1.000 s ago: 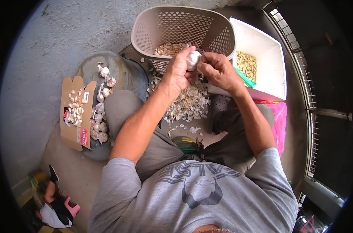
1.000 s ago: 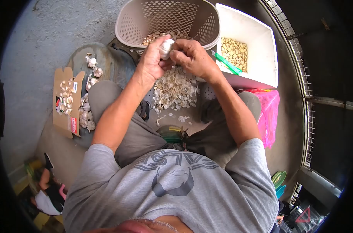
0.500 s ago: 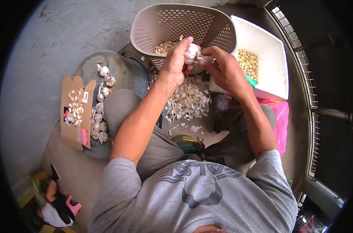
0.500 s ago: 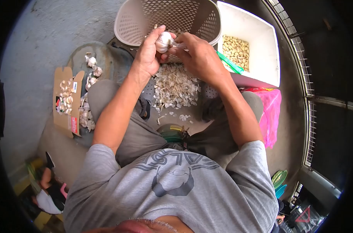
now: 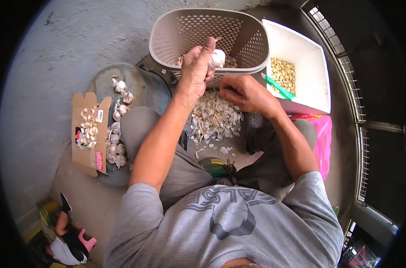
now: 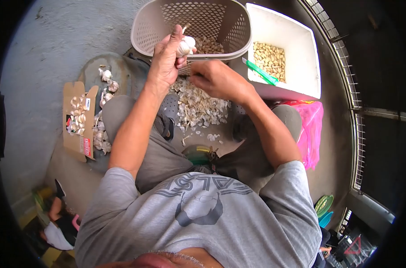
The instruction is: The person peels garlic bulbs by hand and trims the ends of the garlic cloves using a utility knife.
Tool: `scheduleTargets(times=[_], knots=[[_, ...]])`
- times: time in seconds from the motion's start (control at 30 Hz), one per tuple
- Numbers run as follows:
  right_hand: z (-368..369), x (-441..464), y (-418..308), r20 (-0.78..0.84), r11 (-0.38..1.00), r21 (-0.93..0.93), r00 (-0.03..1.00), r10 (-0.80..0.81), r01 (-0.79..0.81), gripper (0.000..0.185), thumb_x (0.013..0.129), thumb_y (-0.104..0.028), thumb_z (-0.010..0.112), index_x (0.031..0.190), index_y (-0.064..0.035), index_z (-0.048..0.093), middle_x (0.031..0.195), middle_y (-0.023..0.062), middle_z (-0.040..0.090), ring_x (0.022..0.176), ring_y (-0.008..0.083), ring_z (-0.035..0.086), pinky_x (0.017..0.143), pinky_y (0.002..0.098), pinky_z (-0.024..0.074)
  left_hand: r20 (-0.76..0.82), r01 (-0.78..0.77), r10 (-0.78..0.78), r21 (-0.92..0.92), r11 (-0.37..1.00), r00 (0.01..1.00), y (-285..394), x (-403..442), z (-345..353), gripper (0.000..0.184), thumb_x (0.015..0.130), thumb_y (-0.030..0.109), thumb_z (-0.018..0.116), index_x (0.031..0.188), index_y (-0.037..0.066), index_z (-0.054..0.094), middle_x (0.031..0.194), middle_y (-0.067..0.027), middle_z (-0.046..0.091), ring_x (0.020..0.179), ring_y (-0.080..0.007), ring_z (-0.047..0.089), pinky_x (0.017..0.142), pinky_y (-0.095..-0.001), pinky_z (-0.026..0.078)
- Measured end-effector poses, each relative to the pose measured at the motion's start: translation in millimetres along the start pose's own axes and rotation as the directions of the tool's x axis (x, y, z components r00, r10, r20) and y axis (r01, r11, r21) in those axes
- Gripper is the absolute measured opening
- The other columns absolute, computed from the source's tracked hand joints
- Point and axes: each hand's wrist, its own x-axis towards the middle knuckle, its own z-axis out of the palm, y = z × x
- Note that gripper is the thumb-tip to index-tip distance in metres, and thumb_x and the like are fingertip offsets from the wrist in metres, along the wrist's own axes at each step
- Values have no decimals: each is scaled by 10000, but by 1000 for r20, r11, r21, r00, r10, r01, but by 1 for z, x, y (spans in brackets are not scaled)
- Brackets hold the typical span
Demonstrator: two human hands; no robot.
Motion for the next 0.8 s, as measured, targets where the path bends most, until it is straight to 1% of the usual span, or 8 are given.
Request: scheduleTargets(times=[0.07,0.1,0.2,0.3,0.37,0.47,0.57,0.8], knots=[[-3,2,0,-243,993,119,970,13,16,249,964,-140,694,1162,-17,607,901,41,636,708,119,561,642,304,489,8,-78,77,42,996,997,-3,3,-1,492,940,579,698,906,93,624,755,-11,657,495,-18,475,409,-180,330],[-7,7,5,-191,899,407,947,258,-162,322,1011,-223,667,1244,-13,590,923,86,661,639,169,614,578,338,518,12,-116,116,52,992,993,-4,0,3,490,944,575,695,913,90,632,763,-8,661,508,-15,483,413,-180,336],[-6,14,11,-325,829,558,925,198,19,372,1059,-302,609,1287,-12,561,933,75,667,629,112,596,519,295,493,27,-138,137,26,990,990,-15,-4,15,494,964,576,666,937,83,662,782,18,644,591,-9,517,467,-185,375],[4,19,6,-354,878,479,910,216,-22,371,1083,-299,566,1297,3,551,893,90,673,607,93,571,498,284,463,33,-87,84,136,987,996,-19,-9,16,522,994,597,605,970,78,655,838,37,621,709,-25,568,573,-204,455],[4,23,12,-341,878,475,906,250,-63,344,1087,-272,559,1287,8,560,876,102,668,647,109,576,539,298,477,96,-49,44,53,997,994,-14,-15,16,526,998,603,594,973,78,619,854,31,616,720,-38,575,591,-217,473],[15,31,21,-469,893,444,869,159,76,367,1079,-325,574,1180,28,575,850,118,660,713,147,595,605,336,499,20,-124,123,44,991,992,-22,-12,24,524,1005,605,581,971,82,570,870,21,607,729,-50,576,601,-229,484],[9,30,17,-359,903,396,878,318,-165,401,1070,-368,577,1062,33,566,839,146,651,762,197,616,674,367,509,33,-210,208,37,977,977,-33,-3,15,493,1018,569,587,956,82,547,860,13,603,733,-56,575,605,-237,492],[17,35,3,-556,964,250,829,62,95,351,1071,-319,516,1077,33,529,832,191,656,804,298,680,722,422,521,-65,-253,259,87,964,964,-26,0,15,275,1056,310,624,938,66,573,823,13,605,701,-53,572,615,-222,505]])
